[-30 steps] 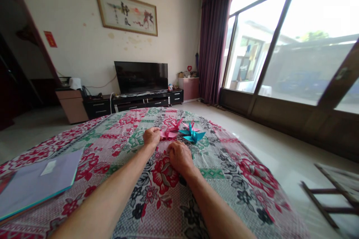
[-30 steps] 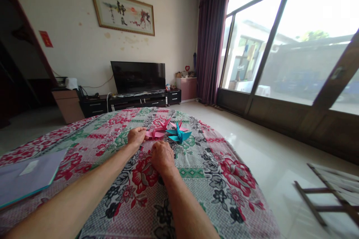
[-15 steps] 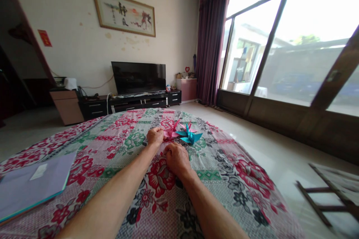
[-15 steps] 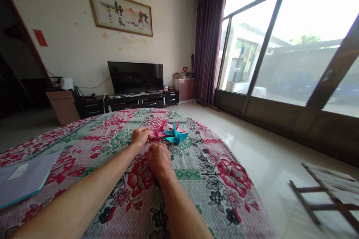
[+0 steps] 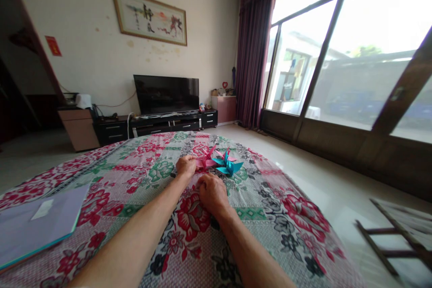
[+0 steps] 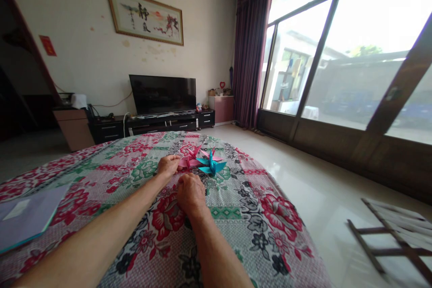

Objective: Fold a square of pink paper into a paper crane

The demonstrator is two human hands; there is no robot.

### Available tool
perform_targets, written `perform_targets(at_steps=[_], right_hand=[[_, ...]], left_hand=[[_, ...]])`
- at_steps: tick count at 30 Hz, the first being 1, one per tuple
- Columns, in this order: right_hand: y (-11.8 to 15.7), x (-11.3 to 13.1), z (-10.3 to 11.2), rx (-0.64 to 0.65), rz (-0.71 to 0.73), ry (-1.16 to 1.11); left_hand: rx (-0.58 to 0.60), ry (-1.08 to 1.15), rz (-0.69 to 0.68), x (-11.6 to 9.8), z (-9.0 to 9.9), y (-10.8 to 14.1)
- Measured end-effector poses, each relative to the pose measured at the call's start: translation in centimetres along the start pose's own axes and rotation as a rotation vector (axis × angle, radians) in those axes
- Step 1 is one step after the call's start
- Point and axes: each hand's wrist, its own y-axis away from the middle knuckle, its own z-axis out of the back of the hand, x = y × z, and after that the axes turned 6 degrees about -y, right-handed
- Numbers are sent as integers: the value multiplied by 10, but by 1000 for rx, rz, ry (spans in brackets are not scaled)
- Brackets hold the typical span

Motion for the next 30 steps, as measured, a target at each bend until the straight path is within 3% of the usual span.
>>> perform_targets(at_steps=[13, 23, 30], right_hand=[[-1, 3, 2, 6, -14, -5], [0, 3, 4, 5, -9, -5], [0, 2, 2, -4, -9, -12]], left_hand=[[0, -57, -14, -2, 3, 0], [-44, -156, -25, 9, 0, -13], [-45, -186, -12, 13, 8, -19]])
